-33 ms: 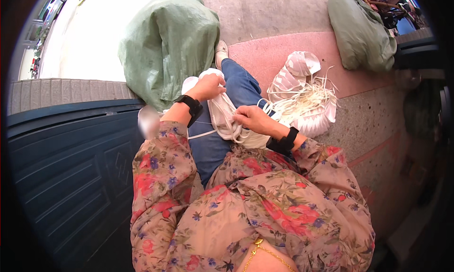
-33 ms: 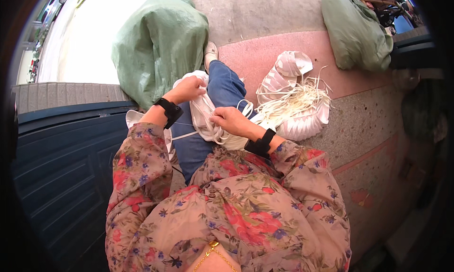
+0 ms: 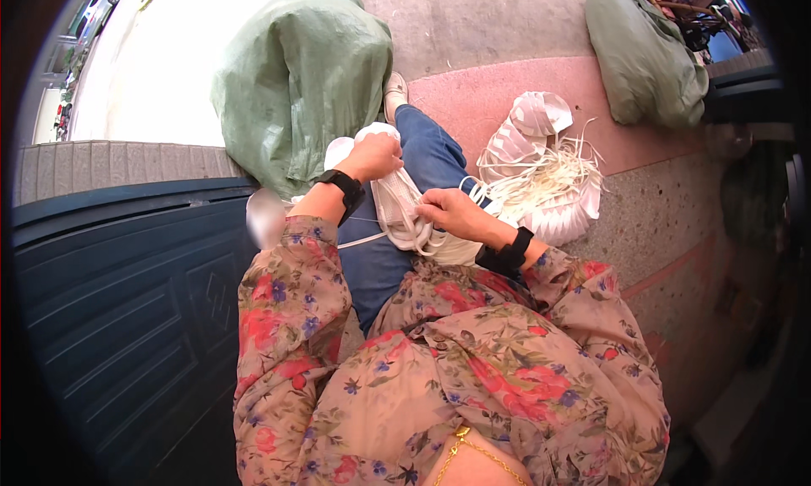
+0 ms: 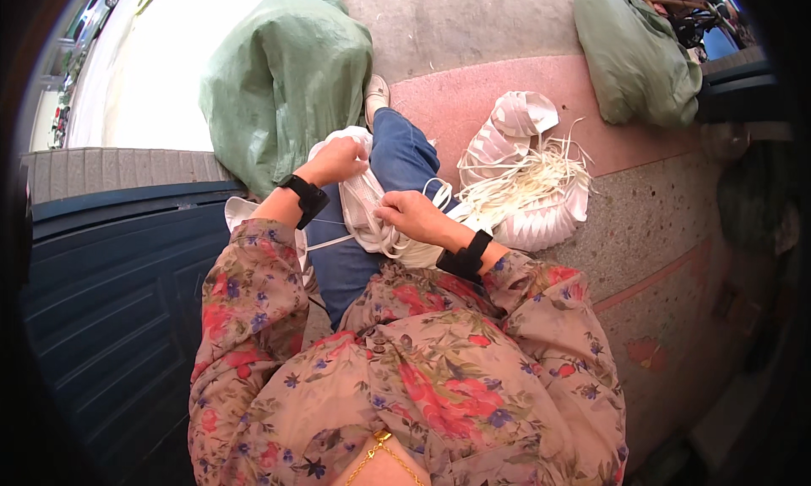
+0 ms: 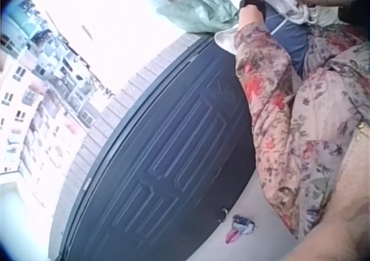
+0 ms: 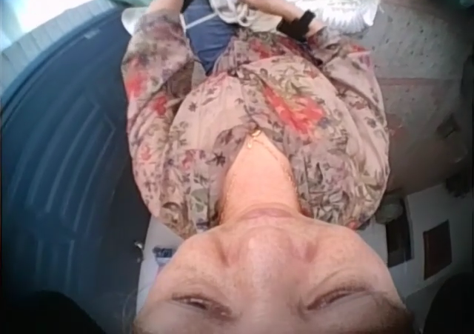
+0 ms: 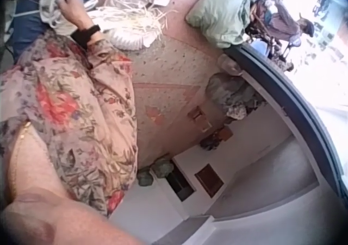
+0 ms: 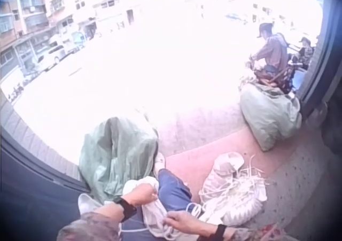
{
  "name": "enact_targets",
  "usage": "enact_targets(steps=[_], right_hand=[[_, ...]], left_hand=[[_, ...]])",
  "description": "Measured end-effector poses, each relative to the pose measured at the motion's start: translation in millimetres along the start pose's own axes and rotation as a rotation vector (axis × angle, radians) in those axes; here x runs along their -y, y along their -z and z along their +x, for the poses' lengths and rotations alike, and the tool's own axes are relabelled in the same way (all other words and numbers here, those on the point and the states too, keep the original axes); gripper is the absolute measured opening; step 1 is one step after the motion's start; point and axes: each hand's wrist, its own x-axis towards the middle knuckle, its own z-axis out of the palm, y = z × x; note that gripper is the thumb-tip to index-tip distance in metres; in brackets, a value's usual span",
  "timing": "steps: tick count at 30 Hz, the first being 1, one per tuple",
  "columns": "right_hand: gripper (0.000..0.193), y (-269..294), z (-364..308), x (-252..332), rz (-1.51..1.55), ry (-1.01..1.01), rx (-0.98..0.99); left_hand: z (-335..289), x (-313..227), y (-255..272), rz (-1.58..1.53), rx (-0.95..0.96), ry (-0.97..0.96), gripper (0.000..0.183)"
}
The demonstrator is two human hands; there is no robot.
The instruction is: The recorder is threading laces into white sneakers while sitting outdoors.
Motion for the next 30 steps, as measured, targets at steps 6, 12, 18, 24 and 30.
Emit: enact_targets(steps=[6, 12, 18, 24, 30], right_hand=[[0.023, -1, -3, -2, -0.030, 0.020, -0.026], [0.023, -4, -4, 5, -0.159, 0.075, -0.004], [0.022, -6, -3, 10, -0.131, 0.057, 0.022], [0.023, -24, -24, 24, -0.304, 0.218, 0.348], [0.017, 79, -16, 129, -0.604, 0.482, 0.403]], left_hand=[[9, -11, -5, 0.127, 0.023, 0.197, 0.023], [18, -19, 2, 0.187, 0.107, 0.144, 0.023], [17, -3, -2, -0.127, 0.033, 0.060, 0.019], [13, 8, -13, -0.362, -0.087, 0.150, 0.021], [-35, 36, -11, -0.574, -0.392, 0.172, 0.023]])
